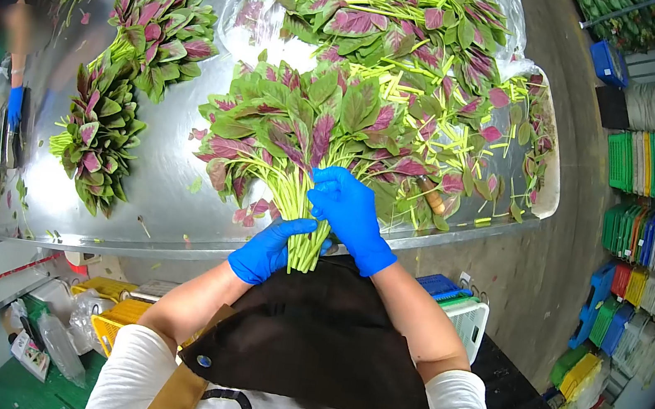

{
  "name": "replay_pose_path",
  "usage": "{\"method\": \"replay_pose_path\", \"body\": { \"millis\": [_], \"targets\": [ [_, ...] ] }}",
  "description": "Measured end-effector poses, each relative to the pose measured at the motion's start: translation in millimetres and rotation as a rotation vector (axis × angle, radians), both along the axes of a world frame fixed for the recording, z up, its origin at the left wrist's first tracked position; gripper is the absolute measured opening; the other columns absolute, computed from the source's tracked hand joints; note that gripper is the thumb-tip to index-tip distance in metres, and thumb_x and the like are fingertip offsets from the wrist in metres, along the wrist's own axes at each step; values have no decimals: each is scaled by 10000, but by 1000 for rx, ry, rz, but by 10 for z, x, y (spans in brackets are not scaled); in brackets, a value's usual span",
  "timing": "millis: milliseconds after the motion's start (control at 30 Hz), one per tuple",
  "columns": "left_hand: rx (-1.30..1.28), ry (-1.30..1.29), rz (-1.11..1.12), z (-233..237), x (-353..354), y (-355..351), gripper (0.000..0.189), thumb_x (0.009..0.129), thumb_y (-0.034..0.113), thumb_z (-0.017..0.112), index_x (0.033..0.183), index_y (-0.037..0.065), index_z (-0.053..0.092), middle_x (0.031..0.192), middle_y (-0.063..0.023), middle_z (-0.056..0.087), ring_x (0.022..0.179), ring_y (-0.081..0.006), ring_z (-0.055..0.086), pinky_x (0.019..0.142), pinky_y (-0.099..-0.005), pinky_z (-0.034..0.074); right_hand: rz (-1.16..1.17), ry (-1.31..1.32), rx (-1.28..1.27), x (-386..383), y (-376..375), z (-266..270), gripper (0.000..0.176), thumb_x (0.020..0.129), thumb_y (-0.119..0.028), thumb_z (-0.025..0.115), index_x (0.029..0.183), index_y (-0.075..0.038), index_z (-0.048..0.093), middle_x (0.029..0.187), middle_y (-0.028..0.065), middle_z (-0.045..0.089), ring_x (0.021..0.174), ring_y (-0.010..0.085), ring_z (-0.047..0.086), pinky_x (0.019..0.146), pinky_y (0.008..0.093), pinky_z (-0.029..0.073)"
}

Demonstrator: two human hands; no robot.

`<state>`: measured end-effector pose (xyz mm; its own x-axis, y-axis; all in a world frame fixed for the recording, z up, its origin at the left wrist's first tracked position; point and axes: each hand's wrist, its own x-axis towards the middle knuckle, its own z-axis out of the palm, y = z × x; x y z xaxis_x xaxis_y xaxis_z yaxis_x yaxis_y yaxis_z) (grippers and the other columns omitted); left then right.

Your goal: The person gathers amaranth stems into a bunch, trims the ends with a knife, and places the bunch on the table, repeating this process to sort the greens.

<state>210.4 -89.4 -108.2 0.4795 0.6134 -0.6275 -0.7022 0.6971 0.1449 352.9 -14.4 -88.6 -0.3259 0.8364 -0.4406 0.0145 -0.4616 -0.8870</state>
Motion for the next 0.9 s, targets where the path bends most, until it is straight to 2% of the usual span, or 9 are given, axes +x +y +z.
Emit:
{"method": "replay_pose_path", "body": {
  "millis": [200, 500, 600, 667, 700, 733, 767, 833, 900],
  "targets": [
    [96, 61, -100, 16, -5, 70, 305, 776, 99, 614, 1068, 43, 545, 826, -67, 588, 710, -185, 599, 655, -313, 513, 180, -112, 171, 55, 9, 322, 277, 863, -79, 607, 1132, -22, 582, 887, 45, 644, 689, 82, 596, 635, 225, 499],
    [394, 312, -78, 871, -277, 463, 553, 672, 25, 647, 1211, -27, 535, 834, -55, 581, 700, -154, 580, 675, -287, 493, -198, 72, 43, 391, 138, 639, 250, 904, -139, 555, 1113, -6, 589, 838, 49, 660, 586, 65, 568, 525, 188, 441],
    [688, 806, -127, 1091, -498, 682, 490, 694, 15, 658, 1175, 14, 564, 971, -74, 638, 903, -180, 605, 833, -339, 496, -170, 172, 107, 382, 170, 414, 259, 903, -135, 544, 1124, -8, 588, 818, 51, 664, 577, 70, 575, 523, 193, 452],
    [1188, 1810, -216, 586, -799, 842, 463, 751, 24, 617, 1207, 57, 546, 1083, -104, 622, 978, -239, 601, 875, -373, 477, -80, 125, 88, 286, 159, 336, 254, 904, -117, 538, 1131, -15, 587, 844, 51, 669, 590, 72, 584, 530, 193, 466],
    [1388, 2113, -258, 575, -999, 948, 453, 759, 40, 602, 1207, 61, 542, 1060, -106, 618, 947, -254, 601, 836, -378, 477, 1, 116, 55, 246, 132, 180, 244, 905, -105, 533, 1121, -11, 593, 875, 56, 677, 670, 105, 618, 632, 236, 507],
    [1546, 2461, -228, 563, -1199, 1053, 443, 767, 56, 587, 1208, 66, 538, 1037, -108, 614, 916, -270, 601, 796, -383, 476, 91, -27, 313, 239, 9, -303, 257, 899, -122, 546, 1131, -21, 590, 909, 61, 677, 729, 127, 629, 697, 269, 506],
    [1615, 2380, -228, 977, -1383, 1200, 461, 740, 102, 611, 1197, 76, 553, 931, -84, 631, 825, -274, 615, 719, -383, 479, 175, -170, 566, 214, -80, -659, 271, 894, -138, 560, 1141, -30, 587, 944, 66, 677, 787, 149, 640, 763, 301, 505],
    [1358, 2803, -636, 1257, -1582, 1374, 418, 763, 123, 560, 1169, 29, 544, 758, -56, 556, 677, -226, 559, 595, -368, 419, 402, -264, -164, 47, -224, -304, 323, 866, -166, 602, 1170, -58, 582, 1016, 77, 667, 862, 185, 641, 854, 345, 469],
    [1478, 3003, -697, 1460, -1628, 1372, 412, 772, 98, 544, 1171, -4, 531, 699, -42, 489, 637, -188, 513, 580, -352, 386, 514, -133, -43, -2, -383, -276, 339, 857, -241, 630, 1144, -63, 601, 919, 36, 667, 802, 142, 630, 713, 299, 501]
  ]
}}
